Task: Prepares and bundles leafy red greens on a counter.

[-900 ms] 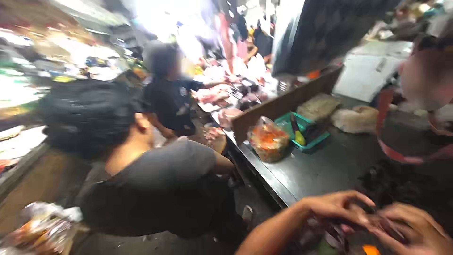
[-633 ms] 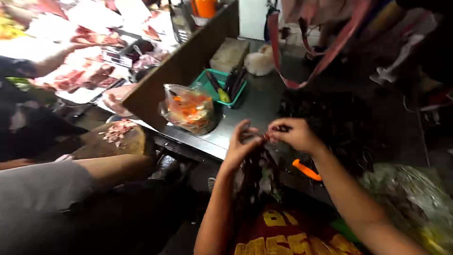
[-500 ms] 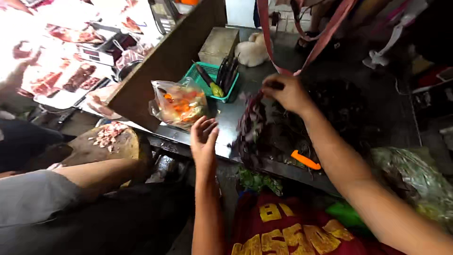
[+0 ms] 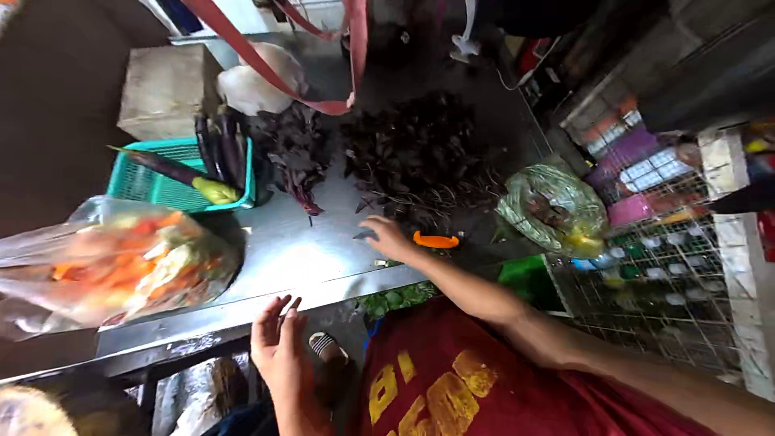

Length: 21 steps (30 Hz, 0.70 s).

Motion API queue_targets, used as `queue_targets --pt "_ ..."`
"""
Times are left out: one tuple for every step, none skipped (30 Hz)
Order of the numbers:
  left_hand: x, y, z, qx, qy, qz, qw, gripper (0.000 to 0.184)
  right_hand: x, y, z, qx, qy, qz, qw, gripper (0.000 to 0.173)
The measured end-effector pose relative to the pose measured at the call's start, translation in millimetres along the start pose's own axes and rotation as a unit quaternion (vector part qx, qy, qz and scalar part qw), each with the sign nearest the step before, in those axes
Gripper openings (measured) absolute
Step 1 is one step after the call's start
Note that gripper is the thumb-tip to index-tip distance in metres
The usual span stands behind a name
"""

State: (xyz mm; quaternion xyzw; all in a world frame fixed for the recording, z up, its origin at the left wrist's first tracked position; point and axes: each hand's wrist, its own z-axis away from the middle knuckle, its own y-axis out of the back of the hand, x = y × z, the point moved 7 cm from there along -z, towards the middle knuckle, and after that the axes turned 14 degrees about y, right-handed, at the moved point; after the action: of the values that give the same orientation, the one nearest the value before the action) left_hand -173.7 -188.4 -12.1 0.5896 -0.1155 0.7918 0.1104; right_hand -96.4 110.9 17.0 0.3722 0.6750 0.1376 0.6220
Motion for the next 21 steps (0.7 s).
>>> queue_targets --pt "-13 -6 6 -0.005 0.030 -0.015 0.999 0.046 26 17 22 0.032 -0.033 0.016 0.999 0.029" --pt "-25 -14 11 -0.009 0.059 -0.029 0.998 0.043 50 39 40 0.058 -0.076 0.032 0.995 0.026" --pt "-35 -22 14 -0.014 0.086 -0.045 0.995 0.041 71 65 55 0.082 -0.120 0.054 0.988 0.026" --pt "-46 -31 17 -0.023 0.110 -0.061 0.992 0.039 88 92 66 0.098 -0.169 0.070 0.978 0.028" --pt "-54 -42 19 -0.036 0.128 -0.077 0.988 0.037 102 116 72 0.111 -0.204 0.088 0.969 0.029" --pt "-60 -53 21 -0.050 0.143 -0.092 0.984 0.035 113 134 76 0.121 -0.220 0.101 0.963 0.029" --pt "-60 -67 23 -0.065 0.155 -0.109 0.980 0.035 120 148 75 0.127 -0.219 0.111 0.961 0.029" --pt "-58 -82 24 -0.077 0.160 -0.122 0.976 0.034 122 157 70 0.127 -0.210 0.113 0.963 0.028" --pt "-54 -97 25 -0.091 0.158 -0.133 0.974 0.034 122 161 62 0.119 -0.193 0.109 0.968 0.028" --pt "-48 -113 26 -0.107 0.151 -0.139 0.973 0.033 120 161 54 0.104 -0.169 0.106 0.974 0.027" --pt "-40 -129 27 -0.121 0.139 -0.142 0.973 0.032 119 157 44 0.086 -0.142 0.101 0.981 0.027" --pt "-31 -144 28 -0.133 0.126 -0.147 0.972 0.031 118 150 34 0.063 -0.113 0.093 0.987 0.028" --pt "-24 -157 30 -0.142 0.116 -0.153 0.971 0.030 117 140 25 0.034 -0.083 0.084 0.992 0.032" --pt "-17 -168 31 -0.149 0.105 -0.158 0.970 0.030 114 128 16 -0.004 -0.062 0.084 0.995 0.037" --pt "-12 -177 30 -0.155 0.096 -0.160 0.970 0.031 108 117 6 -0.060 -0.064 0.096 0.992 0.042" --pt "-8 -183 30 -0.159 0.088 -0.160 0.970 0.031 100 106 -1 -0.124 -0.086 0.117 0.982 0.046" --pt "-6 -187 32 -0.164 0.082 -0.159 0.970 0.032 93 95 -3 -0.187 -0.115 0.147 0.964 0.046" --pt "-5 -189 35 -0.167 0.078 -0.155 0.971 0.032 87 87 -3 -0.231 -0.139 0.171 0.948 0.039" --pt "-5 -188 36 -0.167 0.078 -0.149 0.972 0.031 81 83 -3 -0.257 -0.157 0.186 0.935 0.032" --pt "-5 -186 37 -0.163 0.079 -0.141 0.973 0.030 77 83 -4 -0.264 -0.164 0.195 0.930 0.030" --pt "-5 -182 37 -0.158 0.082 -0.133 0.975 0.030 75 85 -6 -0.258 -0.164 0.200 0.931 0.029"
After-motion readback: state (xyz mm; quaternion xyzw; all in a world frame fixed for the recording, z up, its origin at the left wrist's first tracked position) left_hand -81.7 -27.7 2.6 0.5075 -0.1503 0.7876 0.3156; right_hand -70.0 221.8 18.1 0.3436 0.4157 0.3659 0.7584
